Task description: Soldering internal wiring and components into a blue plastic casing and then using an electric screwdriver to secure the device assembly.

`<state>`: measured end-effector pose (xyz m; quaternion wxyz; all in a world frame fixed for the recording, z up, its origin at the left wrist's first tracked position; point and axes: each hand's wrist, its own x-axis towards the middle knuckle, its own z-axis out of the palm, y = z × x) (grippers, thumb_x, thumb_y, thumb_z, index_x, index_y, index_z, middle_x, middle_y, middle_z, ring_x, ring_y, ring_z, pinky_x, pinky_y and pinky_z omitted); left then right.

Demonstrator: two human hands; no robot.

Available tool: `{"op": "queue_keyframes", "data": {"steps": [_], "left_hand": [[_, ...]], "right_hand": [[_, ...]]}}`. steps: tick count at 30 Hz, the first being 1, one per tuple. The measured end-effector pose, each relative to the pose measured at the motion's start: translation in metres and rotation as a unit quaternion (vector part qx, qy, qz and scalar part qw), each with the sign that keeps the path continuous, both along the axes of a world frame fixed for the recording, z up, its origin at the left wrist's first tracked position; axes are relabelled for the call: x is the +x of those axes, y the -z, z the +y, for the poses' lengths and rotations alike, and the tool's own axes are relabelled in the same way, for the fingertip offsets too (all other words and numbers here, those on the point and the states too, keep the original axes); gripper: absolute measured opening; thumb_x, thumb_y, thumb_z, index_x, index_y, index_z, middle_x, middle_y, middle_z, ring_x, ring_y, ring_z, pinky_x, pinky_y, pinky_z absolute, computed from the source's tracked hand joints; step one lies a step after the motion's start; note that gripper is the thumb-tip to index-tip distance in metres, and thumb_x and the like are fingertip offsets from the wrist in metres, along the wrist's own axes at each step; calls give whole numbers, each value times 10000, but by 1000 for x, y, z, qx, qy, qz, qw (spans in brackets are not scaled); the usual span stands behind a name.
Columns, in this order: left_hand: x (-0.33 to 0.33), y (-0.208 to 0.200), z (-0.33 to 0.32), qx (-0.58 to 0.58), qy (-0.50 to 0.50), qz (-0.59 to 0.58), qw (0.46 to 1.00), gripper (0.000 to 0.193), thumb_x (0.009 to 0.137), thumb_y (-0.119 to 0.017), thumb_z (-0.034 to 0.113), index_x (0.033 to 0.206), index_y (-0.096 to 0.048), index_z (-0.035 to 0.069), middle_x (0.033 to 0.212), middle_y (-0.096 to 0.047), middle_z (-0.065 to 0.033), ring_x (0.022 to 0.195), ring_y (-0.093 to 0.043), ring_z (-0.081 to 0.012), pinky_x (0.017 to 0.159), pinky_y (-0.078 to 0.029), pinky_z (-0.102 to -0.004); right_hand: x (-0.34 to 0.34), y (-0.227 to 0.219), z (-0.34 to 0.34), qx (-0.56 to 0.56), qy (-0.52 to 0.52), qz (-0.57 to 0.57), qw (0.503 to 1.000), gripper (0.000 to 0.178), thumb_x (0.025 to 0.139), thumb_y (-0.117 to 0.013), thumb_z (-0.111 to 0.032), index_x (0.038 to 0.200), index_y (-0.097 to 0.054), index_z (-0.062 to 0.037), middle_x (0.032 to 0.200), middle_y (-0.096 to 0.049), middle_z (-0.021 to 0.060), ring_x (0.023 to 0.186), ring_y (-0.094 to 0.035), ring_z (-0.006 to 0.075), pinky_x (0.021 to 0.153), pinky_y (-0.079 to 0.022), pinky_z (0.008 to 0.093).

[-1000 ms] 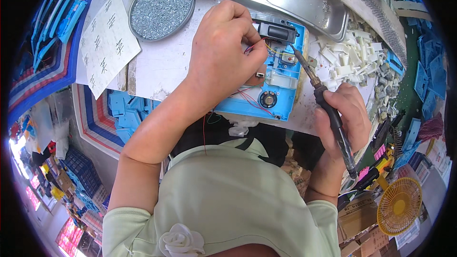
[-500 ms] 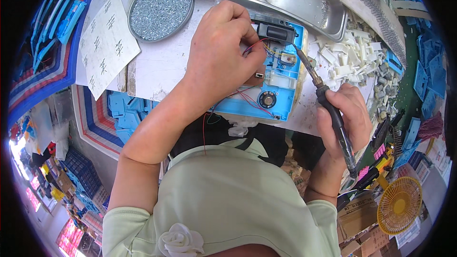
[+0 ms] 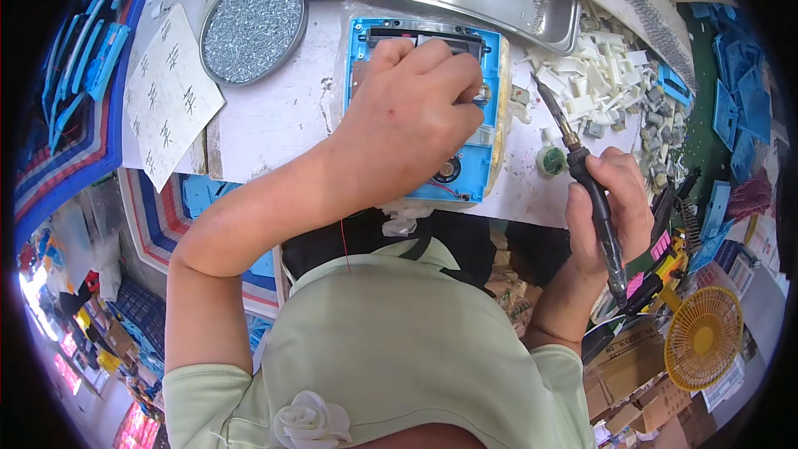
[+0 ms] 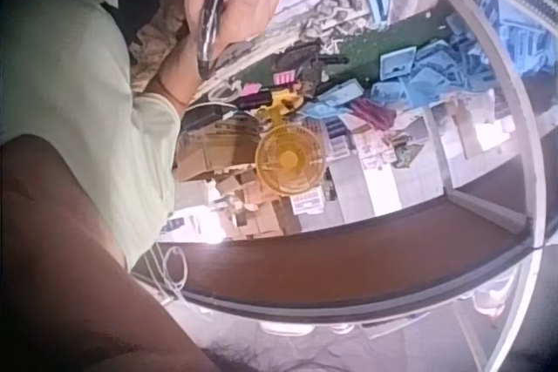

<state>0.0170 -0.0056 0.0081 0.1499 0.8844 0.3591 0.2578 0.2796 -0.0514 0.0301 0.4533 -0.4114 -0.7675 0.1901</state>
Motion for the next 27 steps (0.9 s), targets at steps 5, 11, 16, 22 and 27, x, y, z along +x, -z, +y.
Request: {"op": "queue_keyframes", "data": {"steps": [5,11,16,22,27], "left_hand": [[3,-4,-1,-29,-22,2,999,138,778,-770,85,885,-685,104,961,-571,-18,928,-545,-231,844,-361,-404],[-12,3,-3,-62,-5,-101,993,179,779,-774,52,925,-675,83,963,-658,-37,875,-607,-251,795,-438,-383],[-18,0,-8,-170,-11,-123,978,181,795,-766,29,945,-677,77,929,-690,-67,835,-650,-286,761,-486,-375],[-28,4,2,-109,84,-57,989,161,821,-744,48,955,-664,89,983,-629,-54,933,-619,-271,848,-446,-394],[-28,2,-2,-99,92,-16,991,147,821,-730,51,919,-628,90,1072,-575,-54,1030,-587,-262,911,-404,-427]], "right_hand": [[4,2,-4,-1,13,-9,1000,341,770,-787,42,1088,-667,55,801,-667,144,682,-593,265,657,-480,372],[2,3,-4,0,17,4,1000,336,771,-786,42,1086,-667,56,801,-666,142,676,-587,261,647,-472,369],[-8,1,1,8,-2,2,1000,323,774,-782,36,1075,-670,61,780,-654,137,669,-577,259,632,-465,367],[1,-3,-10,-40,-33,60,997,318,762,-783,-6,1052,-674,65,756,-641,132,662,-565,258,627,-448,358],[9,-1,-9,-173,-122,126,969,306,735,-765,-36,1015,-687,60,724,-620,114,637,-551,246,621,-431,355]]}}
